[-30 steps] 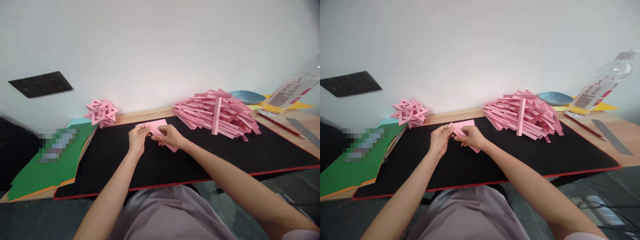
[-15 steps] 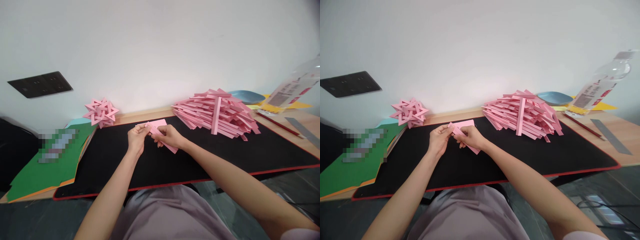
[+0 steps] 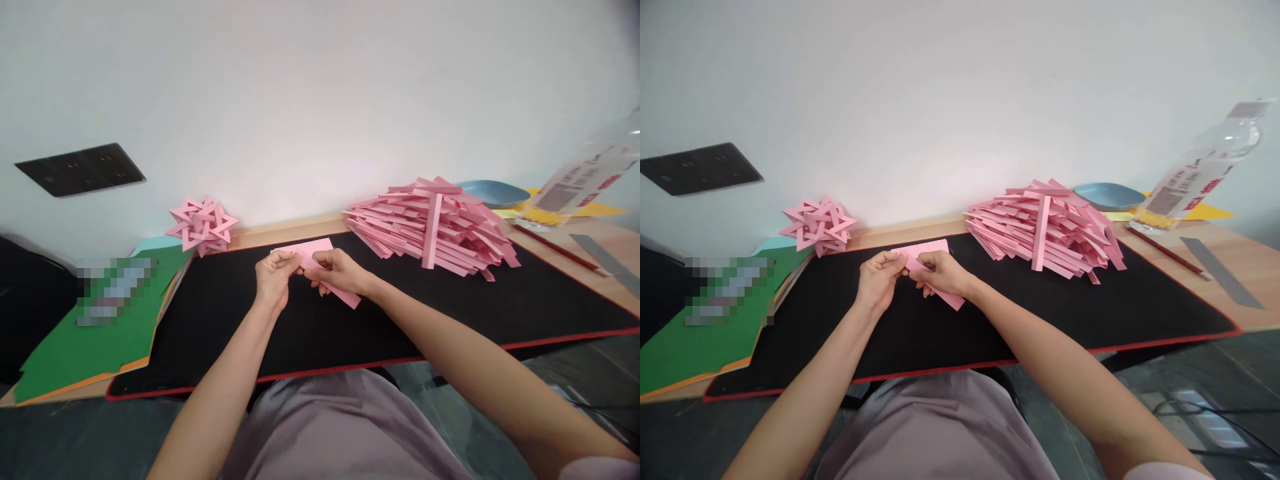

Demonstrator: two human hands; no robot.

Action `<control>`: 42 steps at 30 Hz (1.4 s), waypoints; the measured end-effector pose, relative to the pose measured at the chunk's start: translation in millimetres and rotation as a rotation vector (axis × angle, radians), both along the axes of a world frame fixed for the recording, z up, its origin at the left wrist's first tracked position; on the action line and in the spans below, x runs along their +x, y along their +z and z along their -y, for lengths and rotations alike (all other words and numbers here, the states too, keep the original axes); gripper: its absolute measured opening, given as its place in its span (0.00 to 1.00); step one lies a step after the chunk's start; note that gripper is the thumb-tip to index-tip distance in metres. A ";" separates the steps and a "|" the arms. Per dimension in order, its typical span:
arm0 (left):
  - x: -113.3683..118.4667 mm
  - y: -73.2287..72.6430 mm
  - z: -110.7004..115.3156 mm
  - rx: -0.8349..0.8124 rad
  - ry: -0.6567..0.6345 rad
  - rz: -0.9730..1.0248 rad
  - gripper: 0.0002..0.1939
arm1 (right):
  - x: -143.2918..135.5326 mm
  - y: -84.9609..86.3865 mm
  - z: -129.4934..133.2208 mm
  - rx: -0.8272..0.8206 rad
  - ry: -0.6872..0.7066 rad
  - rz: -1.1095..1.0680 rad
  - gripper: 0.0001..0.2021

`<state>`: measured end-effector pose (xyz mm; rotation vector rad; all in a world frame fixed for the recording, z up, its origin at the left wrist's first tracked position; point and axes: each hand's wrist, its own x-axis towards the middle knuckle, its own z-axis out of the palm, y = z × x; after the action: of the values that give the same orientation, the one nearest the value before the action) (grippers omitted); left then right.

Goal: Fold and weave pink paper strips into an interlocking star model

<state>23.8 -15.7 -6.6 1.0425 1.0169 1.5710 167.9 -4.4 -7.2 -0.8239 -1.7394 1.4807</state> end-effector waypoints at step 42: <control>-4.0 -3.9 -2.7 0.024 0.081 -0.250 0.13 | 12.7 -2.0 -7.5 -0.170 0.104 -0.018 0.11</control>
<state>19.8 -13.0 -10.6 1.2512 1.2248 1.5462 180.7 3.1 -9.2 -0.8139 -1.6823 1.7188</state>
